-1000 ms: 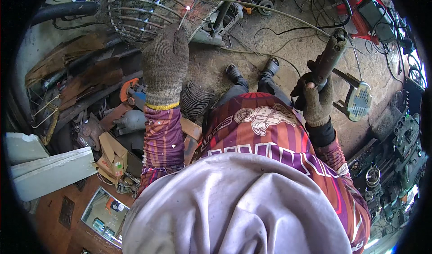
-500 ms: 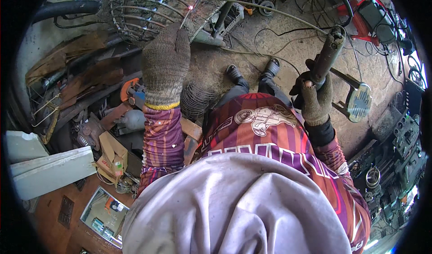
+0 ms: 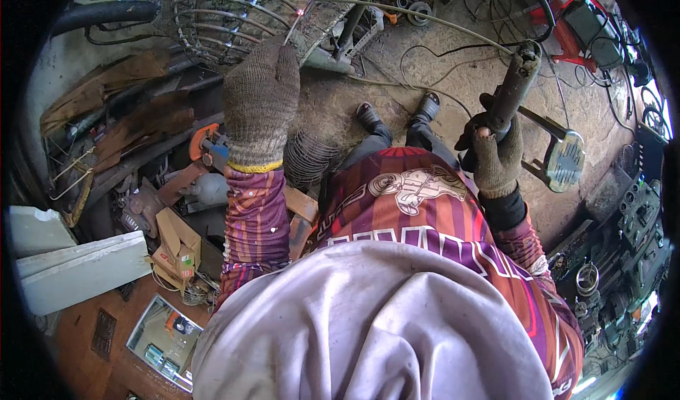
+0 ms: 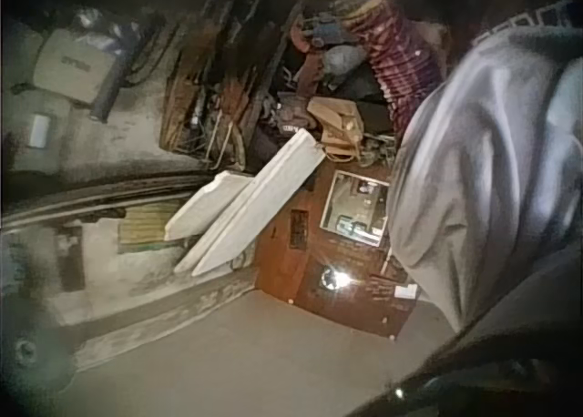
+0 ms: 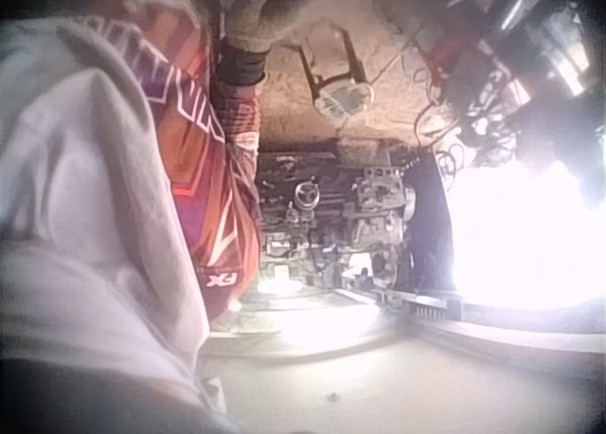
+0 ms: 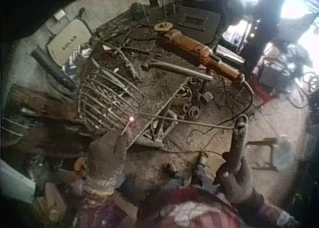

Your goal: The person is welding metal rods onto a hemispherical wireframe structure using a welding electrode holder. They use the tool to fuse the metal joints, creating sparks in a workshop environment.

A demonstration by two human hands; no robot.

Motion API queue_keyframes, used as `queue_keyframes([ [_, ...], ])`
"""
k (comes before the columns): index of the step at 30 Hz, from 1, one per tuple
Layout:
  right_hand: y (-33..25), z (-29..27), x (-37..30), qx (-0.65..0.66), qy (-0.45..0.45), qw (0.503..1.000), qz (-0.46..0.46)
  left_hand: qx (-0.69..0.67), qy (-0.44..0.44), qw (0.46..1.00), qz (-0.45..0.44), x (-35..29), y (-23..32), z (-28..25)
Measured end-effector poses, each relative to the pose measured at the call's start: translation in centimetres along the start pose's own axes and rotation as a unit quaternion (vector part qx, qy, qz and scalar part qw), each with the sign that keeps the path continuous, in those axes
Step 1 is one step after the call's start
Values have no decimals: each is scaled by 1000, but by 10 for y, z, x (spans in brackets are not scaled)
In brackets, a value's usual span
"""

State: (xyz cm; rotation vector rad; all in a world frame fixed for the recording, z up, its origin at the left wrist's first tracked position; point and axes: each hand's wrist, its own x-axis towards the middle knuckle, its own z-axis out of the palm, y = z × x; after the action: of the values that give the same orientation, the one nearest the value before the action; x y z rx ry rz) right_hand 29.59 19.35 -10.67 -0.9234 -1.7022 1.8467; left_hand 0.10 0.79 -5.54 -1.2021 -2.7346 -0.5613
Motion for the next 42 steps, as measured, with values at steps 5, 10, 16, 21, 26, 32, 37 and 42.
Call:
queue_keyframes([
  [5, -3, 2, 1, 3, 4, 1000, 8, 6, 4, 1000, -3, -1, 0, 0],
  [10, -2, 1, 2, -9, 1, 1000, 4, 41, -7, 999, -2, 0, 3, -1],
  [16, 4, -5, 3, -15, 1, 1000, 6, 27, 13, 999, 32, 2, 1, 4],
  [21, 14, -16, 10, -103, -76, 990, -59, 41, 29, 997, 58, -1, 0, -3],
  [26, -5, 2, 3, -9, -39, 999, -18, 55, 33, 994, 87, -2, -5, 0],
  [32, -5, 1, 3, 34, -29, 998, -42, 33, 33, 997, 60, 0, -3, 1],
  [37, 4, 0, 0, 24, 7, 1000, -6, 41, 6, 999, 35, 3, -2, -1],
  [42, 1, 1, -1, -10, 6, 1000, -3, 41, -2, 999, 14, 2, 2, -4],
])
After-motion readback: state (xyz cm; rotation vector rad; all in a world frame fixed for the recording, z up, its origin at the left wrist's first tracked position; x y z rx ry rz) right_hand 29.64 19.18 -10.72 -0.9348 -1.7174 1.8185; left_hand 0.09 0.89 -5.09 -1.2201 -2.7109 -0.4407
